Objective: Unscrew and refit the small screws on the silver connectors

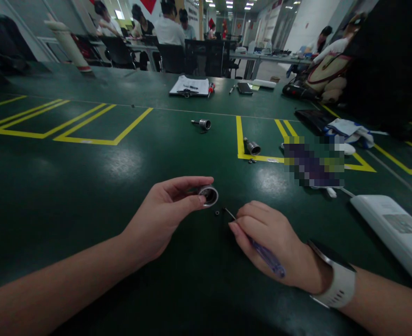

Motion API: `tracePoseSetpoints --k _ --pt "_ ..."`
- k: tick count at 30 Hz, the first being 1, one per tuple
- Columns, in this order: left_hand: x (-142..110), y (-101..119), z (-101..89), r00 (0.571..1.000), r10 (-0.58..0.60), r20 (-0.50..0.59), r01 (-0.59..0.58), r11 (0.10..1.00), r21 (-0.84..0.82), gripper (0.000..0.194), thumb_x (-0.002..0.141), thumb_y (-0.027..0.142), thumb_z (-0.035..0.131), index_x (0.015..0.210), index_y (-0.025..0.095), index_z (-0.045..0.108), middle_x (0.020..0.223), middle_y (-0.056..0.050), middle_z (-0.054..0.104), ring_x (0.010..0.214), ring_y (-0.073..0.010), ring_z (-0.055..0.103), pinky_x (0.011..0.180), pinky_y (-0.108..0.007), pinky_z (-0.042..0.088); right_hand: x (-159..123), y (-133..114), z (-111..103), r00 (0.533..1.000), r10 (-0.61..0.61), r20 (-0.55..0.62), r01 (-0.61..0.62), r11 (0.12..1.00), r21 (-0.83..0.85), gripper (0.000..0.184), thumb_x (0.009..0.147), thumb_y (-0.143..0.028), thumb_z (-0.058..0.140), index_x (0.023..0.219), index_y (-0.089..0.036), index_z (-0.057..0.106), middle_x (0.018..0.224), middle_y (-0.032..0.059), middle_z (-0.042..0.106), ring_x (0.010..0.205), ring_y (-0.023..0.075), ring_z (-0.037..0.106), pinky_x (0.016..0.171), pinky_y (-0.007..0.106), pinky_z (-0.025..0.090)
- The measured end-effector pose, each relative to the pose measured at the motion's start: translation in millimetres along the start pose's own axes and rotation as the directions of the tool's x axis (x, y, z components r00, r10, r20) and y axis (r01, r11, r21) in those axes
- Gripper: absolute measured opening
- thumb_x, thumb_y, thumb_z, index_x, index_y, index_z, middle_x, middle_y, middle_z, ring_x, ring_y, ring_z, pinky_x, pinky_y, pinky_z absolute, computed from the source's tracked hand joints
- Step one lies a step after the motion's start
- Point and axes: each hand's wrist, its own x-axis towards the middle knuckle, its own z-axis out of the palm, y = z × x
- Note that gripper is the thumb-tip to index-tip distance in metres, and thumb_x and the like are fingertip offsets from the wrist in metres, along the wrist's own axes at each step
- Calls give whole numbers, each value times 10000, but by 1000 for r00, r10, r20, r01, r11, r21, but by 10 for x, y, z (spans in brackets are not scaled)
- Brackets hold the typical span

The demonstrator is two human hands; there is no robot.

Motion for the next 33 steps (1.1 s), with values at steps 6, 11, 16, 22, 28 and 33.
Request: tracePoseSetpoints --k 6,11,16,22,28,33 --pt "10 -22 -9 1000 12 -11 -11 998 61 295 642 144 715 935 166 701 914 -41 726 872 -175 657 826 -290 513 -56 -2 24 947 -253 -200 234 966 -113 118 838 -88 492 808 -136 596 714 70 624 722 172 564 676 338 510" --pt "-22 -51 1 999 -6 35 3 997 78 329 629 118 717 955 158 689 939 -39 724 874 -164 658 807 -262 518 -30 -80 5 903 -310 -297 306 950 -62 96 815 -80 515 841 -93 606 724 91 644 752 180 599 701 336 547" --pt "-41 -93 7 997 31 71 -35 998 56 304 640 86 693 934 163 690 1009 -38 709 912 -161 653 810 -244 518 0 -111 54 931 -267 -247 269 963 -26 88 829 -87 521 858 -94 603 754 91 654 746 169 600 679 311 537" --pt "-64 -124 19 996 71 63 -75 995 58 271 644 98 687 906 166 690 1011 -36 707 907 -165 656 808 -252 521 2 -117 85 943 -264 -201 257 965 -59 75 834 -100 530 820 -95 603 761 93 644 742 174 579 670 313 513" --pt "-68 -124 74 996 89 1 -89 994 57 187 613 87 677 787 155 687 952 -37 720 881 -177 661 825 -289 517 12 -159 72 946 -266 -188 253 963 -88 113 842 -103 515 773 -101 605 733 93 634 733 181 582 654 314 505" --pt "-59 -113 105 995 96 -24 -94 994 58 157 619 80 648 753 152 686 936 -42 722 877 -183 659 819 -308 517 5 -181 68 945 -267 -191 255 963 -85 127 835 -95 518 739 -105 601 723 94 638 725 184 582 656 323 507"
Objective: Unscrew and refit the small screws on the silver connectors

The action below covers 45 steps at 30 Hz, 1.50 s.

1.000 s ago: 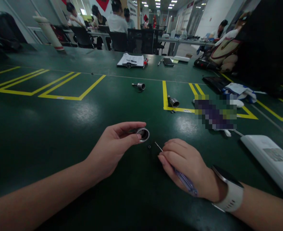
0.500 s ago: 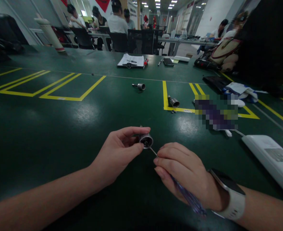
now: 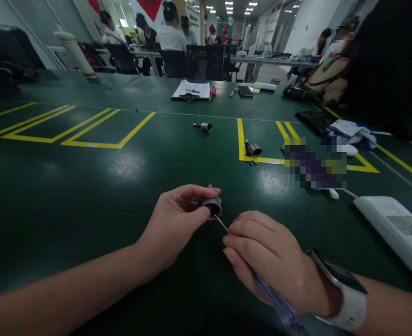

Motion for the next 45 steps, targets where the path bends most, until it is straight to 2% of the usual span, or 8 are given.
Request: tracePoseSetpoints --k 6,9,13,18,25,31,36,45 --pt "13 -8 -17 1000 -16 21 16 1000 -9 143 635 84 645 753 154 684 938 -46 719 848 -175 661 759 -286 525 35 -17 -44 999 40 -34 -38 997 74 119 838 -83 500 800 -102 611 735 94 650 718 179 598 645 316 510" --pt "38 -5 -53 999 -24 31 24 1000 7 148 652 99 653 783 161 687 951 -46 714 861 -180 658 755 -291 523 44 0 -113 970 219 -106 -183 944 274 167 852 -104 465 791 -132 617 728 70 658 734 168 614 679 312 514" --pt "66 18 -112 999 -39 29 38 999 36 200 666 135 679 861 176 692 947 -40 710 869 -178 650 779 -297 511 32 119 -124 779 625 51 -558 653 512 290 896 -260 469 659 -170 609 627 24 628 674 152 611 591 265 497" --pt "68 59 -128 998 -65 20 65 998 4 273 648 138 699 918 178 692 930 -36 711 881 -170 641 809 -283 496 24 255 -38 667 715 209 -708 522 475 293 880 -325 500 676 -160 630 627 11 627 600 123 580 564 244 476" --pt "53 87 -98 996 -89 4 89 996 -3 275 621 129 705 893 169 703 927 -48 713 903 -197 640 837 -320 494 36 219 -17 753 641 146 -644 673 364 284 895 -258 475 670 -155 614 624 6 618 567 111 570 496 218 435" --pt "65 68 -106 997 -72 -4 72 997 5 292 623 136 707 914 167 702 923 -49 719 895 -194 647 850 -323 491 9 130 6 949 276 155 -295 948 122 204 889 -147 440 731 -143 570 691 42 593 662 144 546 696 323 475" --pt "83 37 -111 998 -68 -9 69 998 12 326 651 150 696 976 170 690 914 -53 725 865 -186 655 825 -315 500 -22 122 52 980 115 163 -108 993 -54 189 889 -118 433 809 -118 605 725 72 614 743 177 576 809 397 495" --pt "51 60 -100 998 -64 -12 65 996 66 317 634 164 716 951 159 699 902 -56 730 845 -179 664 805 -290 514 -17 67 12 996 -29 -79 25 999 -48 93 838 -96 525 830 -99 617 735 74 655 727 157 597 812 360 535"
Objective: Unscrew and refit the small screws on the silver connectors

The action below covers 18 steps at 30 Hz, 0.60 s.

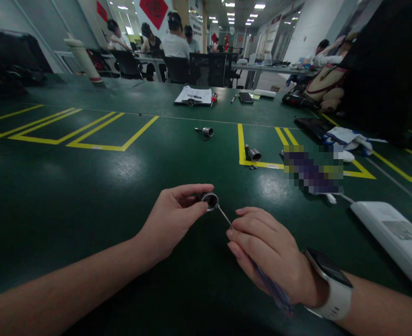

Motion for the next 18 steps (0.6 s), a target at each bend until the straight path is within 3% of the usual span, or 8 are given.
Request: tracePoseSetpoints --k 18 --pt "-50 -56 45 993 92 79 -97 993 63 189 649 129 673 828 166 722 953 -47 725 870 -182 672 818 -289 534 42 -23 30 999 -5 34 7 999 -38 114 850 -96 521 789 -90 618 723 85 644 758 183 603 771 339 517"
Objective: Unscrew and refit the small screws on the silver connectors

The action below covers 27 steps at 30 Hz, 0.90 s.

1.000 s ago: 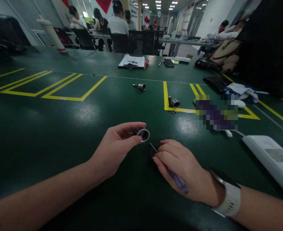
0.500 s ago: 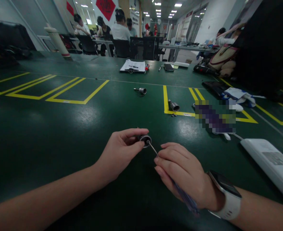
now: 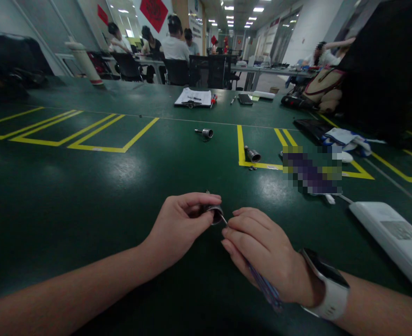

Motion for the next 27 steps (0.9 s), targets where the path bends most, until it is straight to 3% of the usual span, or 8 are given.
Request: tracePoseSetpoints --k 22,27 --pt "-27 25 21 999 -36 -27 35 999 -21 273 632 133 693 904 161 710 987 -53 717 900 -187 663 833 -293 525 -48 -14 9 996 64 69 -65 998 26 117 862 -102 499 824 -106 610 795 94 643 773 187 584 698 333 507" --pt "-11 -5 3 998 -36 -51 33 998 -54 271 642 155 704 913 159 704 998 -55 714 889 -182 665 817 -289 531 -64 0 1 989 126 78 -136 981 140 111 860 -99 507 869 -105 618 860 98 642 800 175 587 693 306 501"
